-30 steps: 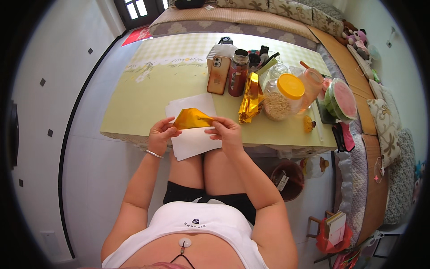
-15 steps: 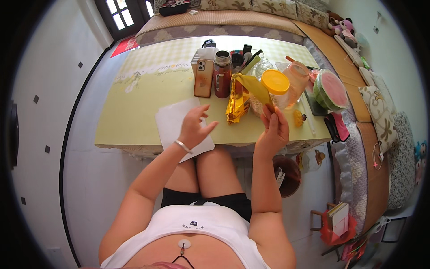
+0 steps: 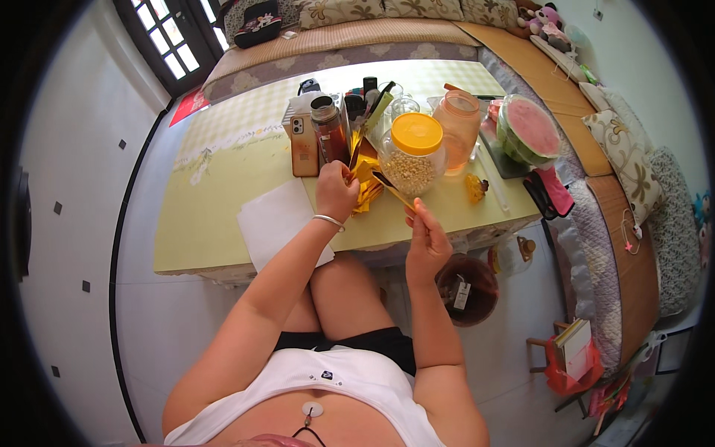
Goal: The person sits on the floor and folds multiple sheets of gold-colored paper into triangular shapes by hand. They repeatedly fold the paper in half and then fold the corners to the center, creating a stack of finished items.
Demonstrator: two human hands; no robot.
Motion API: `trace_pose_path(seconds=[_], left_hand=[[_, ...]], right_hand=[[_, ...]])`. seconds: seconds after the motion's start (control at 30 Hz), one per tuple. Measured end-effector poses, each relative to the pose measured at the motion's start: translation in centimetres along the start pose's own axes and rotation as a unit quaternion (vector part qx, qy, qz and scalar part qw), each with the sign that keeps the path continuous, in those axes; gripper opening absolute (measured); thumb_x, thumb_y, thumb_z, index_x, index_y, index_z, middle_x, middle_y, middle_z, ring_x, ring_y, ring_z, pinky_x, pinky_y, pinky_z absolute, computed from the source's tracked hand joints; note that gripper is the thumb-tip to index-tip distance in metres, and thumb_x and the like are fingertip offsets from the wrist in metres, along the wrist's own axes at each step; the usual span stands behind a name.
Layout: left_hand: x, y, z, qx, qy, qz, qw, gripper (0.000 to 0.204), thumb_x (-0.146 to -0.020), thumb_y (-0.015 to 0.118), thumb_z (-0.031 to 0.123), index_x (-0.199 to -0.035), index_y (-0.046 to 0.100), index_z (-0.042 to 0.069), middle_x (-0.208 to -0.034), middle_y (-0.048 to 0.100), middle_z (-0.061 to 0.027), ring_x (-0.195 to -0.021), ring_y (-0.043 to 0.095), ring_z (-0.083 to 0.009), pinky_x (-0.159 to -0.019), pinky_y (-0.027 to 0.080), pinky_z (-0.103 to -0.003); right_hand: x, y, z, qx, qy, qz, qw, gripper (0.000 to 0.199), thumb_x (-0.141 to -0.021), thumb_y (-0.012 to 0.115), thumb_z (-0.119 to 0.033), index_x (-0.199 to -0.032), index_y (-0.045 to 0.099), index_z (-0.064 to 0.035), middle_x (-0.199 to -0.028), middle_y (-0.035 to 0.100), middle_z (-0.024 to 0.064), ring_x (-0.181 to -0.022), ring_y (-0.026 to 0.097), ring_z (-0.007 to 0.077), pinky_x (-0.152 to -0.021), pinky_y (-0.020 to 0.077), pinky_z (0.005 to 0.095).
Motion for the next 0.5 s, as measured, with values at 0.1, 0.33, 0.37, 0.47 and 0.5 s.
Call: trace_pose_path(seconds=[0.1, 0.33, 0.37, 0.47, 0.5], left_hand=[[0.1, 0.1, 0.3, -0.001, 0.011, 0.004, 1.000, 0.020, -0.077, 0.074, 0.009, -0.089, 0.059, 0.004, -0.085, 0.060, -0.0148, -0.084, 0.059, -0.0356, -0.076, 0.050, -0.045], [-0.4, -1.5, -5.6, 0.227, -0.162, -0.034, 0.960, 0.017, -0.080, 0.076, 0.007, -0.092, 0.065, 0.002, -0.079, 0.069, -0.0055, -0.069, 0.065, -0.0155, -0.061, 0.051, -0.031], [-0.2, -2.2, -6.2, 0.270, -0.199, -0.048, 0.941, 0.017, -0.080, 0.076, 0.007, -0.092, 0.065, 0.002, -0.079, 0.069, -0.0045, -0.069, 0.065, -0.0131, -0.061, 0.051, -0.029], [1.0, -5.4, -7.4, 0.344, -0.261, -0.049, 0.901, 0.012, -0.084, 0.074, 0.003, -0.092, 0.065, 0.004, -0.080, 0.069, -0.0043, -0.067, 0.065, -0.0121, -0.061, 0.052, -0.026], [1.7, -6.5, -7.7, 0.372, -0.271, -0.044, 0.886, 0.011, -0.085, 0.073, 0.003, -0.092, 0.065, 0.003, -0.079, 0.069, -0.0046, -0.066, 0.064, -0.0121, -0.059, 0.052, -0.026]], right_hand=[[0.3, 1.0, 1.0, 0.061, -0.049, -0.025, 0.997, 0.021, -0.098, 0.061, 0.007, -0.116, 0.070, 0.0026, -0.122, 0.071, 0.0159, -0.106, 0.071, 0.0208, -0.088, 0.0608, 0.0320], [1.5, 1.7, 1.0, 0.107, -0.128, -0.055, 0.984, 0.019, -0.093, 0.065, 0.009, -0.110, 0.071, 0.0028, -0.115, 0.074, 0.0193, -0.104, 0.074, 0.0243, -0.089, 0.0597, 0.0329], [1.7, 1.5, 0.7, 0.124, -0.144, -0.060, 0.980, 0.019, -0.092, 0.066, 0.009, -0.109, 0.071, 0.0026, -0.114, 0.074, 0.0196, -0.103, 0.074, 0.0253, -0.089, 0.0594, 0.0332], [2.3, 1.5, 0.0, 0.131, -0.148, -0.063, 0.978, 0.017, -0.092, 0.066, 0.009, -0.107, 0.072, 0.0024, -0.113, 0.074, 0.0205, -0.103, 0.074, 0.0273, -0.089, 0.0589, 0.0343], [2.4, 1.6, -0.2, 0.126, -0.142, -0.061, 0.980, 0.017, -0.092, 0.066, 0.009, -0.106, 0.072, 0.0023, -0.113, 0.074, 0.0208, -0.103, 0.074, 0.0279, -0.089, 0.0588, 0.0347]])
Point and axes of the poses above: each hand's wrist, its own x-axis away from the middle knuckle, its own y-axis out of the palm, z = x × y, the point moved 5 cm from there along -x, towards the middle knuckle
